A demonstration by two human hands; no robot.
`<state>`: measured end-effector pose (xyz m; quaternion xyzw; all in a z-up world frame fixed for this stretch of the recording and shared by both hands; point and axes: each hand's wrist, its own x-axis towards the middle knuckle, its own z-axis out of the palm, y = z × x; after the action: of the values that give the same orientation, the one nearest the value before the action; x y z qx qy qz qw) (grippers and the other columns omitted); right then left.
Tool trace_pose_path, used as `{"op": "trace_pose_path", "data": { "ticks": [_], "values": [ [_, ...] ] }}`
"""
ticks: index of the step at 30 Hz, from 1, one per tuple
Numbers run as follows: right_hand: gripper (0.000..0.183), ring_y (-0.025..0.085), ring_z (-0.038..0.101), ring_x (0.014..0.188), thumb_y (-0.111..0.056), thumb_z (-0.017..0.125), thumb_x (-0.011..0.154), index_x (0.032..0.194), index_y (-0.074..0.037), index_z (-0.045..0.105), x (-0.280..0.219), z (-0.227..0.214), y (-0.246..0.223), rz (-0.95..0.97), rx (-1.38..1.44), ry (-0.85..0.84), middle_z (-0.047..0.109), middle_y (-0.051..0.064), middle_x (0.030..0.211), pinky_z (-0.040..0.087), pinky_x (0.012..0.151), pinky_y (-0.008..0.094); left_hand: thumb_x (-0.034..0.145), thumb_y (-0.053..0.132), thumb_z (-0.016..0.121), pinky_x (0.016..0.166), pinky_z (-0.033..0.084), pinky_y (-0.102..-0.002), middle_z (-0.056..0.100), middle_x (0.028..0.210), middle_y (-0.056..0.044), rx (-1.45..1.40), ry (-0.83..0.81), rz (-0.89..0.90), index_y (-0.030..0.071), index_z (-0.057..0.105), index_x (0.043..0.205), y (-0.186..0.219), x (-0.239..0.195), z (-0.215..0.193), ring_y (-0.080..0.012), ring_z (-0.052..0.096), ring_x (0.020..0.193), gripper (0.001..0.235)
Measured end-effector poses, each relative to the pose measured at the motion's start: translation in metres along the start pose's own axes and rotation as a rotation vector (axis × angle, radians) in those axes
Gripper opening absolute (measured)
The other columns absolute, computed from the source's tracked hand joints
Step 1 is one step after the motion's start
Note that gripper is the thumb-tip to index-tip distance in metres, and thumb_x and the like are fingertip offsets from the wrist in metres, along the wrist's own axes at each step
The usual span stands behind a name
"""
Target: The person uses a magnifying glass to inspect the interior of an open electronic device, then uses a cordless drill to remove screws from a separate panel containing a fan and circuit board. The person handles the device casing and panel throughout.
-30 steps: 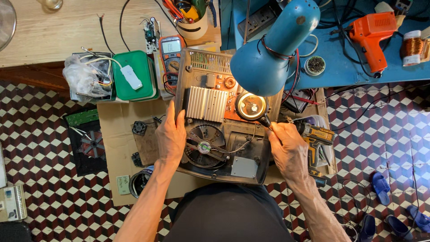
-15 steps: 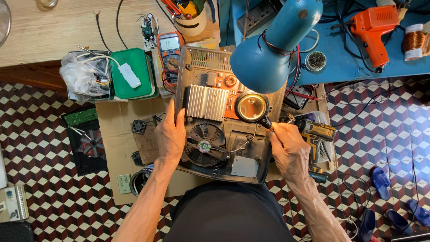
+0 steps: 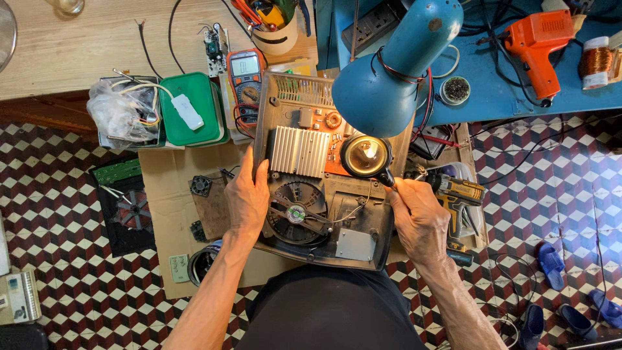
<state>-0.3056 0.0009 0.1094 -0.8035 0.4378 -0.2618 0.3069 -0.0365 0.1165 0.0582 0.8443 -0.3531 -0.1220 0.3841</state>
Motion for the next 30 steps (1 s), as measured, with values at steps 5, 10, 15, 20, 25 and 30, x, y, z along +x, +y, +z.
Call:
{"op": "trace_pose_path", "data": {
  "ticks": [5,10,15,20,25,30],
  "values": [
    [0.022,0.015,0.069,0.081,-0.009,0.067,0.100,0.121,-0.005,0.071,0.001,-0.001,-0.001,-0.055,0.011,0.009,0.069,0.008,0.104,0.056,0.067,0.028,0.103,0.018,0.063,0.070,0.058,-0.039,0.073,0.102,-0.024,0.007,0.001,0.005,0.002,0.054,0.143,-0.001,0.001,0.001,-0.0330,0.076,0.089,0.044],
    [0.022,0.016,0.068,0.081,-0.009,0.067,0.100,0.120,-0.004,0.071,0.001,0.001,-0.003,-0.057,0.002,0.010,0.069,0.009,0.105,0.055,0.067,0.029,0.103,0.020,0.061,0.070,0.057,-0.041,0.073,0.103,-0.024,-0.009,-0.018,-0.030,0.006,0.054,0.143,-0.004,0.000,0.001,-0.0351,0.075,0.088,0.043],
    [0.023,0.017,0.069,0.083,-0.008,0.067,0.099,0.121,-0.003,0.071,0.001,0.004,-0.001,-0.038,0.034,-0.009,0.070,0.010,0.107,0.056,0.068,0.028,0.104,0.024,0.059,0.069,0.054,-0.043,0.073,0.099,-0.021,-0.019,-0.052,-0.094,0.009,0.058,0.137,-0.014,0.000,0.007,-0.0363,0.071,0.084,0.036],
    [0.023,0.020,0.071,0.092,-0.008,0.067,0.099,0.121,-0.001,0.070,0.004,0.006,0.002,-0.084,-0.005,0.012,0.069,0.012,0.115,0.056,0.074,0.031,0.105,0.027,0.058,0.063,0.050,-0.038,0.065,0.081,-0.011,-0.197,-0.099,-0.173,0.007,0.058,0.132,-0.029,-0.001,0.015,-0.0214,0.060,0.069,0.033],
    [0.027,0.020,0.072,0.088,-0.009,0.068,0.096,0.121,-0.001,0.070,0.003,0.003,0.003,-0.004,-0.070,-0.004,0.067,0.015,0.127,0.057,0.071,0.031,0.104,0.026,0.060,0.062,0.049,-0.034,0.063,0.079,-0.007,-0.232,-0.090,-0.196,0.007,0.060,0.129,-0.035,-0.006,0.017,-0.0148,0.057,0.069,0.032],
    [0.027,0.019,0.072,0.087,-0.008,0.068,0.096,0.121,-0.001,0.070,0.000,-0.005,0.002,-0.055,-0.118,0.009,0.065,0.014,0.127,0.058,0.071,0.029,0.103,0.028,0.059,0.062,0.050,-0.034,0.067,0.081,-0.008,-0.222,-0.065,-0.248,0.008,0.058,0.132,-0.037,-0.007,0.015,-0.0151,0.061,0.069,0.035]
  ]
}}
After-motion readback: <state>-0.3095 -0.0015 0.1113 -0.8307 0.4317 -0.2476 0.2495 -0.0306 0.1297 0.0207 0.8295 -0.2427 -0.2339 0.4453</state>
